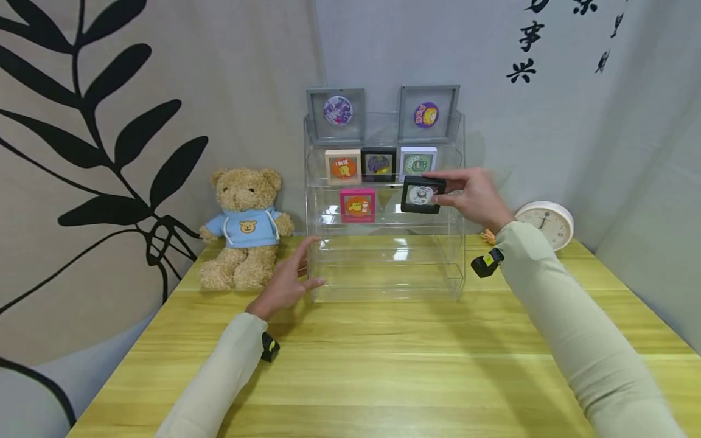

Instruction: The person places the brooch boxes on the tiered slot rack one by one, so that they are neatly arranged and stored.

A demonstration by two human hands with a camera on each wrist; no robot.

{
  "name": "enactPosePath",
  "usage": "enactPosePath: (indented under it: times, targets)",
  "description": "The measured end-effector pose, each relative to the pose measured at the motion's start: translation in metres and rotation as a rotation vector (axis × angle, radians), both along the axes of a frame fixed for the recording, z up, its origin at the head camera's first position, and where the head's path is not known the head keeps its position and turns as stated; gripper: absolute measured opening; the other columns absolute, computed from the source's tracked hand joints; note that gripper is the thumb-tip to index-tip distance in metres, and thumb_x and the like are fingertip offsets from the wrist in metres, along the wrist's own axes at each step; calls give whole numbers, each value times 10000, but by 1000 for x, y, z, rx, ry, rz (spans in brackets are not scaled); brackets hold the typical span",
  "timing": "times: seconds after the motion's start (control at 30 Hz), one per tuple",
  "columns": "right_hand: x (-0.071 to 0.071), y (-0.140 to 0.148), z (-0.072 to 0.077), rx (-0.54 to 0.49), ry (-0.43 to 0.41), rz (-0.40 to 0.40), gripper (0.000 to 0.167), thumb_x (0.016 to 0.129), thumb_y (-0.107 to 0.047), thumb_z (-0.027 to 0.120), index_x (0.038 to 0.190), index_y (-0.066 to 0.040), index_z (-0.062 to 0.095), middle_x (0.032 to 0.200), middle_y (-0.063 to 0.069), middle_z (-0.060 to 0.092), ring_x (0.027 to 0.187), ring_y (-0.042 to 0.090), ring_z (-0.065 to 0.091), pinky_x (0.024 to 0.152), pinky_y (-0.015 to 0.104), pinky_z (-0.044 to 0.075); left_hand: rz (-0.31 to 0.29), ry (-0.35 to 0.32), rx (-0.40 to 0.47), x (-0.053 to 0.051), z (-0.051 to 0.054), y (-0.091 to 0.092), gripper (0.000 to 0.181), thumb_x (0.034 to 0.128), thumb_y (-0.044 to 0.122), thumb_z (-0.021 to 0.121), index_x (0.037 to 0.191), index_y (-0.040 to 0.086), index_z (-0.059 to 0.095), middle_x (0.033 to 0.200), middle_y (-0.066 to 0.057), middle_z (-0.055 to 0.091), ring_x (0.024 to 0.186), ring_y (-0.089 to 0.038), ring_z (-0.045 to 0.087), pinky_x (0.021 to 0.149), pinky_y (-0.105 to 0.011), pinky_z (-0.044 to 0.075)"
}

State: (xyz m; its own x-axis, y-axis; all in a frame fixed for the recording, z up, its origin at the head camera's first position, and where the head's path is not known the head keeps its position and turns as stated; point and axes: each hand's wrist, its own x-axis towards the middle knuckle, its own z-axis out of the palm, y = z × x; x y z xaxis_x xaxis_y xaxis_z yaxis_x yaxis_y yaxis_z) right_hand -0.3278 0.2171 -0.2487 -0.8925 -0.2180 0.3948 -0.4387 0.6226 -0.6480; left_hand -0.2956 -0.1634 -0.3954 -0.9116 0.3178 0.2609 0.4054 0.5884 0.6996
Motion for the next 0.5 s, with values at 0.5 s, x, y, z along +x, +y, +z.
enactPosePath:
  times: [0.5]
  targets:
    - [-33,-43,-34,52,232,-133,436,854,40,747,1267,-91,701,1228,243,701,937,362,759,745,448,665,14,-17,5,0,-2,-4,902,871,132,770,1570,351,243,1654,-200,257,1348,-507,496,1060,-600,512]
